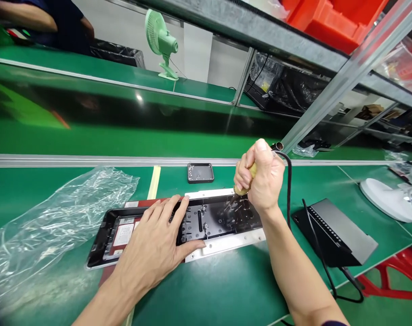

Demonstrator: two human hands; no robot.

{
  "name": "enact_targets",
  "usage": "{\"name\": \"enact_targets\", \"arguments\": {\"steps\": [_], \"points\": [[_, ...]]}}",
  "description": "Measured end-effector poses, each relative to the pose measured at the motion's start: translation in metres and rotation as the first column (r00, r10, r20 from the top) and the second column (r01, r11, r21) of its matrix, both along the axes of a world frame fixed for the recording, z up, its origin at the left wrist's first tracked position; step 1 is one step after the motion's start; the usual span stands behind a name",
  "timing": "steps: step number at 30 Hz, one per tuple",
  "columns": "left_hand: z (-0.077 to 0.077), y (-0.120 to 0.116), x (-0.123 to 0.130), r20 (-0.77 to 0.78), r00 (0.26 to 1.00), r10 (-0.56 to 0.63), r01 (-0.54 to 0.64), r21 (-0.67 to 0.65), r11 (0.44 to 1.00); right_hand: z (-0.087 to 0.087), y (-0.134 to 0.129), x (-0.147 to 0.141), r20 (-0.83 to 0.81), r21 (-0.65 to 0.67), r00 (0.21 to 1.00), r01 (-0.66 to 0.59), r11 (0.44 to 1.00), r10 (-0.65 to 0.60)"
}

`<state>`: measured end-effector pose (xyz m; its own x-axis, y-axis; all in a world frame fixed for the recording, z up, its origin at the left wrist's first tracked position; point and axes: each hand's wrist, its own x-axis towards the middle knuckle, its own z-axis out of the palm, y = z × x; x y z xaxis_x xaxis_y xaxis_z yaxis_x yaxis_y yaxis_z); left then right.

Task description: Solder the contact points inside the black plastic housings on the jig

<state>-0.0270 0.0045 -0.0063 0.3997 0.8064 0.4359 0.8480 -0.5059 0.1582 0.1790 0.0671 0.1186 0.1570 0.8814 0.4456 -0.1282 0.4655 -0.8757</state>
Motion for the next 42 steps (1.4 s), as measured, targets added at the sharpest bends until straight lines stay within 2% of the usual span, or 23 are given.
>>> {"name": "enact_targets", "arguments": {"steps": [2,9,20,42], "points": [[0.0014,-0.0001,0.0006,-0.006,1.0,-0.002,0.002,0.01,1.0,0.0008,0.0,-0.0001,0.013,-0.019,1.0,0.018,1.0,-0.018],[0.0095,-0.0027,0.0018,-0.034,0.999,-0.002,0.0,-0.082,0.997,0.0021,0.0006,-0.0005,0.046,0.009,0.998,0.038,0.999,-0.038],[0.0096,-0.003,0.0032,-0.003,1.0,-0.004,0.003,-0.108,0.994,0.002,0.0016,0.0011,0.049,0.022,0.999,0.022,1.0,-0.023],[0.0084,-0.0028,0.0024,-0.016,1.0,-0.004,0.003,-0.038,0.999,0.0012,0.0021,0.0017,0.05,0.025,0.998,0.026,0.999,-0.027]]}}
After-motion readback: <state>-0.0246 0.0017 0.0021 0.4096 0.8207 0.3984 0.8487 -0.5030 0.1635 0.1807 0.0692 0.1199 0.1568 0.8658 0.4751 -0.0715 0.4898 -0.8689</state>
